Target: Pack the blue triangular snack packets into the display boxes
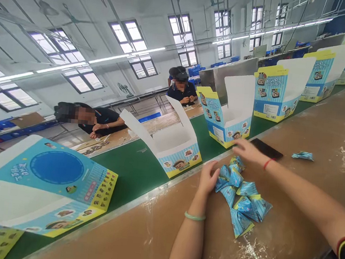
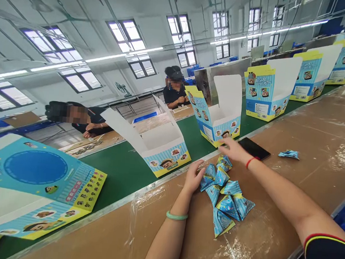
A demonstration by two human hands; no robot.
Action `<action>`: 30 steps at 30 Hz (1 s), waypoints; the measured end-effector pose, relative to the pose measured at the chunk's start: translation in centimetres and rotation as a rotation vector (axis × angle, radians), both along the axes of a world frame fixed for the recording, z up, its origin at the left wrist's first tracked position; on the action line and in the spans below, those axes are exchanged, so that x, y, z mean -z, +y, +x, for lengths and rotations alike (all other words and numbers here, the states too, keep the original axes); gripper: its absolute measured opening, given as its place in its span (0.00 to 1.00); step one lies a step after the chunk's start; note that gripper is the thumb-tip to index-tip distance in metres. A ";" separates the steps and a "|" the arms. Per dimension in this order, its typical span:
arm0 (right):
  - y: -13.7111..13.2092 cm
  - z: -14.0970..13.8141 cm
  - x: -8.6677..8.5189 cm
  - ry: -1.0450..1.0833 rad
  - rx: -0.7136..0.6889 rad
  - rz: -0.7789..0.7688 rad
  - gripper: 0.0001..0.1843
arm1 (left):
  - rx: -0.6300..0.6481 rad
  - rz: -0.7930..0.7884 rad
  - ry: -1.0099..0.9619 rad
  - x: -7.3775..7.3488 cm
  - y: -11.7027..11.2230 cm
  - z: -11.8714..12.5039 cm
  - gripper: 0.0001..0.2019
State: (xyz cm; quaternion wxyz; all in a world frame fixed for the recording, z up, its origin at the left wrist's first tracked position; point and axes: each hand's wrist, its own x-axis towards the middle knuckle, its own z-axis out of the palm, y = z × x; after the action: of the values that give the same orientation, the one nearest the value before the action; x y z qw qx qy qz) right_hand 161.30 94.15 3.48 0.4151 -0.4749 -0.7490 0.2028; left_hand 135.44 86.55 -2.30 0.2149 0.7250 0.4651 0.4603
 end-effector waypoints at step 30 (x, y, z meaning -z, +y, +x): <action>-1.8 6.5 7.9 -0.243 0.000 -0.177 0.37 | 0.182 -0.271 -0.116 -0.3 2.1 5.6 0.16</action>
State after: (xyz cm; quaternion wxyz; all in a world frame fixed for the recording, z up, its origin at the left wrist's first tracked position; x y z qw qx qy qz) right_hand 167.83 92.38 -4.45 0.2779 -0.5307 -0.7729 0.2094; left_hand 141.02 88.62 -2.00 0.3778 0.7007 0.4422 0.4132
